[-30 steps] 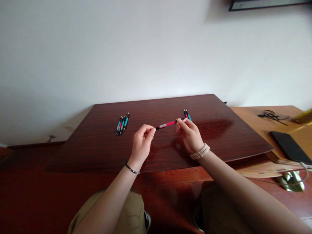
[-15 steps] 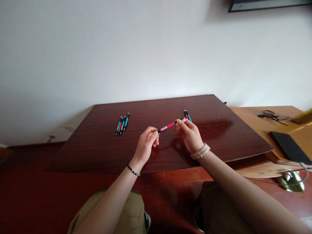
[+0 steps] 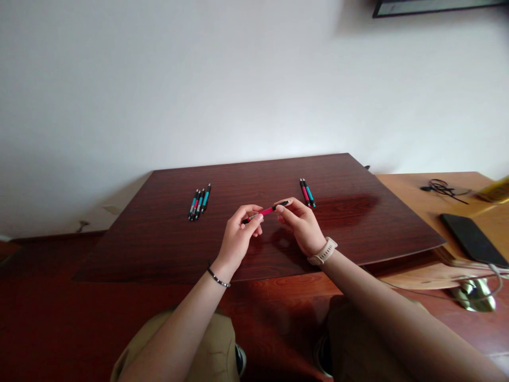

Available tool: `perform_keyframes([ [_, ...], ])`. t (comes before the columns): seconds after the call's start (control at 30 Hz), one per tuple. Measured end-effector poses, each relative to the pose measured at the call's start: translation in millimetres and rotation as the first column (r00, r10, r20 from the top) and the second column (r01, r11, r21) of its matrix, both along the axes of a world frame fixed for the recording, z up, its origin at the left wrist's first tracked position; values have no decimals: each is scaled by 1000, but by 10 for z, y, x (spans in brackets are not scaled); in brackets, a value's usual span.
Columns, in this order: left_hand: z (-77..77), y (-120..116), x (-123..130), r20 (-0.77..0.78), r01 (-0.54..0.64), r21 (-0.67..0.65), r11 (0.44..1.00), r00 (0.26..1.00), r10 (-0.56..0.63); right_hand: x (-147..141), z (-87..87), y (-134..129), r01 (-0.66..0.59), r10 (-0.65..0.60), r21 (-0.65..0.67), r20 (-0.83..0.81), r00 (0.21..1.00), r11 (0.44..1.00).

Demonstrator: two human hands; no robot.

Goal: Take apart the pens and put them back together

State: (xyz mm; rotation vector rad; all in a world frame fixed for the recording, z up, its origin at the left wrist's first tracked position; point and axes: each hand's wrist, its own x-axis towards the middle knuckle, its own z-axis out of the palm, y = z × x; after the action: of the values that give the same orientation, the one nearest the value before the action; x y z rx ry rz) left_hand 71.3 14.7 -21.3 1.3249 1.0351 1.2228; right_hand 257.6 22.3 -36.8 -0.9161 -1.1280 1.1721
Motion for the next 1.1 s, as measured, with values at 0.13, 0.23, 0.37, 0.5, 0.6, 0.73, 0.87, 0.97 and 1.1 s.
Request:
perform_keyframes([
  [0.13,-14,21,-39,120,-19,-17,1000,993,21,22,-1,28,-49,47,37,62,997,998],
  [0.23,-21,45,-90,187,-49,-4,999,981,49,140,4,104,-4,-5,86,104,995,996],
  [0.37,-30,70,-155,269,-63,-39,997,961,71,452,-36,262,207,-236,152,204,950,966],
  [0.5,-41,65,-183,340,-45,-78,996,938,69,763,-128,396,262,-298,147,365,882,954],
  [0.6,-50,58,-187,363,-27,-85,996,930,56,875,-168,427,275,-329,179,512,794,944],
  [0.73,-63,60,-187,390,1,-85,996,920,32,871,-160,400,262,-373,266,692,617,928],
  [0.87,-67,65,-181,389,26,-65,998,921,1,811,-145,358,190,-362,309,818,446,932],
  [0.97,-63,68,-175,348,16,-49,999,937,2,781,-137,332,160,-329,288,859,393,944],
  [1.1,-55,73,-174,324,-9,-46,999,946,23,766,-117,305,150,-295,257,888,353,955],
])
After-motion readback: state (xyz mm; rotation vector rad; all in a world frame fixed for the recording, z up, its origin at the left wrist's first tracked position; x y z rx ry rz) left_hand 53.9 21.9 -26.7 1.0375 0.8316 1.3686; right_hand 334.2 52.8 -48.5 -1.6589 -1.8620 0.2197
